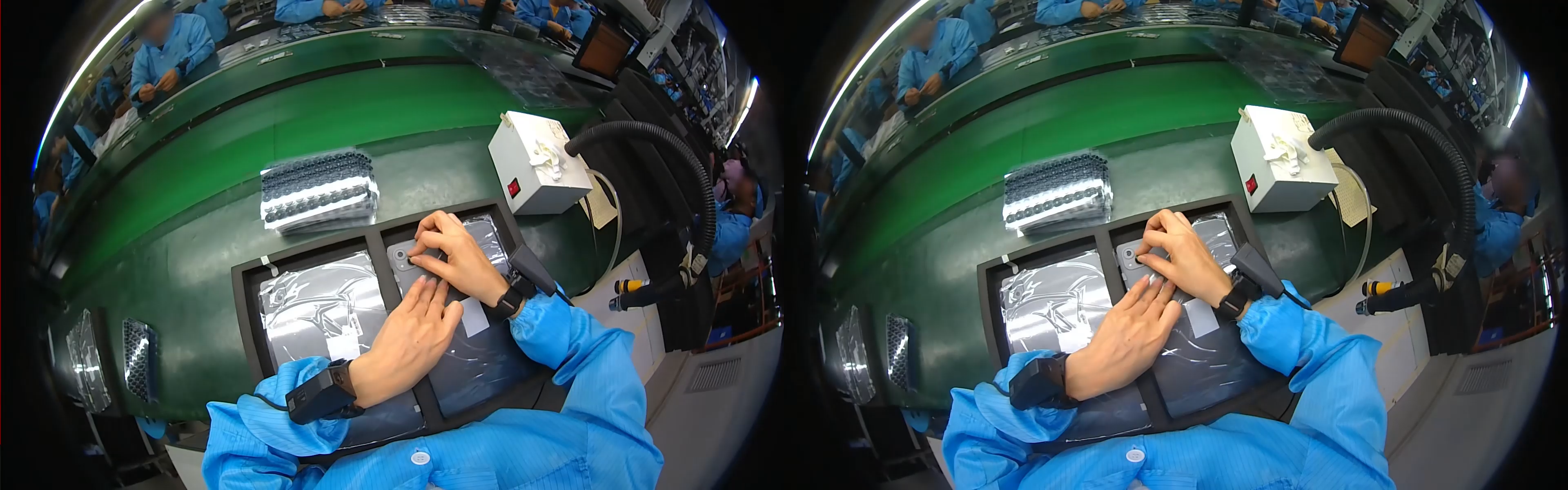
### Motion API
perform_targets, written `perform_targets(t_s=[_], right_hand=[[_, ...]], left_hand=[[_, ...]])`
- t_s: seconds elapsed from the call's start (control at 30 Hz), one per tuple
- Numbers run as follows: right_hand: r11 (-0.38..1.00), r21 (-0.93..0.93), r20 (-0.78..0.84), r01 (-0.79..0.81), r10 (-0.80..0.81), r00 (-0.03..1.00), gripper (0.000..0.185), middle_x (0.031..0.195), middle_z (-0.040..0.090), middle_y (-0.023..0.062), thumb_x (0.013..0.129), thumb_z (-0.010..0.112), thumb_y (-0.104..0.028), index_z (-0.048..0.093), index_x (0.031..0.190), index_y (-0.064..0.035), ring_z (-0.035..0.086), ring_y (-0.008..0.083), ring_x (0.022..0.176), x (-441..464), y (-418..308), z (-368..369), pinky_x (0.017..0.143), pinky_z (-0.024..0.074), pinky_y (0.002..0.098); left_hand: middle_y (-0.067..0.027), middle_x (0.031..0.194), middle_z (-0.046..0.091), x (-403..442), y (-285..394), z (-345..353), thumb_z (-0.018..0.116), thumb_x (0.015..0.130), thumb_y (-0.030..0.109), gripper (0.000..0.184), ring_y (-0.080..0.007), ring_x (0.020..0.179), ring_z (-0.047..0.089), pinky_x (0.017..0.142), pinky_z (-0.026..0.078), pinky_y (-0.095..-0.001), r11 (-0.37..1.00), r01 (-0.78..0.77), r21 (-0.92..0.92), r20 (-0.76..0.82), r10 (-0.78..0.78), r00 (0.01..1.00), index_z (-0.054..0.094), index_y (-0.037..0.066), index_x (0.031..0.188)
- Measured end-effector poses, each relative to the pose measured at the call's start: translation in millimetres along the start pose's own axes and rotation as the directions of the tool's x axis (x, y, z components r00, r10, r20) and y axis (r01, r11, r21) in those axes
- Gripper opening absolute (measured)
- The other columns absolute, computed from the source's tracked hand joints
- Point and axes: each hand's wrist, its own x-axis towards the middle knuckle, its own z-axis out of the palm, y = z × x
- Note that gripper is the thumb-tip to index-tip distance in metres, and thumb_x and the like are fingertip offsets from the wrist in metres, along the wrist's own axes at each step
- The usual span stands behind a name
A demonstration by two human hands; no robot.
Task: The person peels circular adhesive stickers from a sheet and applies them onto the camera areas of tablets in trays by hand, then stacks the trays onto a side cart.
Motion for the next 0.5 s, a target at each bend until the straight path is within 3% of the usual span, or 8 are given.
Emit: perform_targets(t_s=[0.07,0.17,0.2,0.27,0.37,0.43,0.47,0.5], right_hand=[[0.999,-0.041,0.005,0.008,-0.008,1.000,0.012,0.103,0.054,0.0096,0.079,0.071,-0.008,0.067,0.090,-0.0043,0.052,0.0282,0.102,-4.0,-5.6,-2.1,0.087,0.0444,0.0359],[0.918,-0.336,0.026,0.210,-0.214,0.977,0.022,0.112,0.057,0.0126,0.075,0.067,-0.005,0.069,0.097,-0.0044,0.056,0.0308,0.105,-12.3,-8.2,-5.2,0.085,0.0470,0.0376],[0.918,-0.338,0.025,0.208,-0.213,0.977,0.022,0.112,0.057,0.0126,0.075,0.067,-0.005,0.069,0.097,-0.0044,0.056,0.0308,0.105,-13.6,-9.0,-6.6,0.085,0.0470,0.0376],[0.745,-0.554,0.104,0.373,-0.382,0.918,0.027,0.115,0.057,0.0116,0.072,0.064,-0.012,0.069,0.097,-0.0049,0.056,0.0287,0.106,-16.1,-12.2,-10.1,0.083,0.0460,0.0374],[0.620,-0.627,0.217,0.472,-0.442,0.870,0.028,0.119,0.055,0.0127,0.071,0.062,-0.014,0.068,0.093,0.0019,0.053,0.0270,0.113,-18.2,-14.1,-4.2,0.085,0.0445,0.0383],[0.559,-0.626,0.269,0.544,-0.499,0.823,0.027,0.119,0.055,0.0139,0.070,0.061,-0.011,0.066,0.089,0.0077,0.050,0.0258,0.116,-18.6,-13.6,-1.1,0.085,0.0443,0.0389],[0.537,-0.649,0.300,0.540,-0.471,0.829,0.027,0.121,0.055,0.0127,0.072,0.060,-0.010,0.068,0.094,0.0032,0.050,0.0256,0.117,-16.3,-11.0,-5.5,0.086,0.0444,0.0391],[0.642,-0.590,0.271,0.489,-0.414,0.869,0.032,0.122,0.055,0.0127,0.073,0.059,-0.009,0.068,0.103,-0.0006,0.051,0.0274,0.116,-13.2,-13.4,-16.6,0.087,0.0445,0.0405]], left_hand=[[-0.0293,0.123,0.056,0.1,0.5,-0.8,0.054,0.080,0.006,0.018,-0.0363,0.119,0.056,0.109,0.036,-0.0450,1.000,0.001,0.005,-0.007,-0.001,1.000,0.050,-0.002,0.096],[-0.0288,0.120,0.057,0.7,1.7,-2.0,0.055,0.081,0.007,0.020,-0.0363,0.119,0.056,0.107,0.037,-0.0447,1.000,0.011,0.007,0.020,-0.011,1.000,0.051,-0.002,0.098],[-0.0282,0.116,0.058,0.9,2.0,-1.4,0.055,0.080,0.007,0.019,-0.0364,0.118,0.057,0.107,0.037,-0.0444,1.000,0.010,0.026,0.005,-0.010,1.000,0.051,-0.002,0.097],[-0.0277,0.113,0.059,2.0,2.6,-1.3,0.055,0.080,0.007,0.019,-0.0365,0.117,0.057,0.107,0.038,-0.0442,0.999,0.006,0.043,-0.013,-0.005,1.000,0.051,-0.001,0.097],[-0.0228,0.106,0.063,1.4,5.1,-11.9,0.055,0.080,0.007,0.018,-0.0328,0.109,0.061,0.100,0.044,-0.0409,0.993,-0.015,0.114,-0.007,0.016,1.000,0.053,0.000,0.096],[-0.0167,0.100,0.065,2.6,9.2,-34.8,0.055,0.078,0.007,0.020,-0.0260,0.096,0.066,0.082,0.052,-0.0368,0.998,0.028,-0.050,0.238,-0.016,0.971,0.054,0.001,0.097],[-0.0119,0.088,0.067,1.9,4.7,-49.0,0.059,0.081,0.007,0.015,-0.0221,0.080,0.069,0.063,0.052,-0.0356,0.975,0.055,-0.217,0.166,-0.019,0.986,0.056,0.001,0.095],[-0.0137,0.078,0.065,0.8,0.2,-65.4,0.062,0.083,0.010,0.012,-0.0240,0.075,0.069,0.061,0.052,-0.0352,0.946,0.127,-0.297,0.164,-0.080,0.983,0.056,0.002,0.091]])
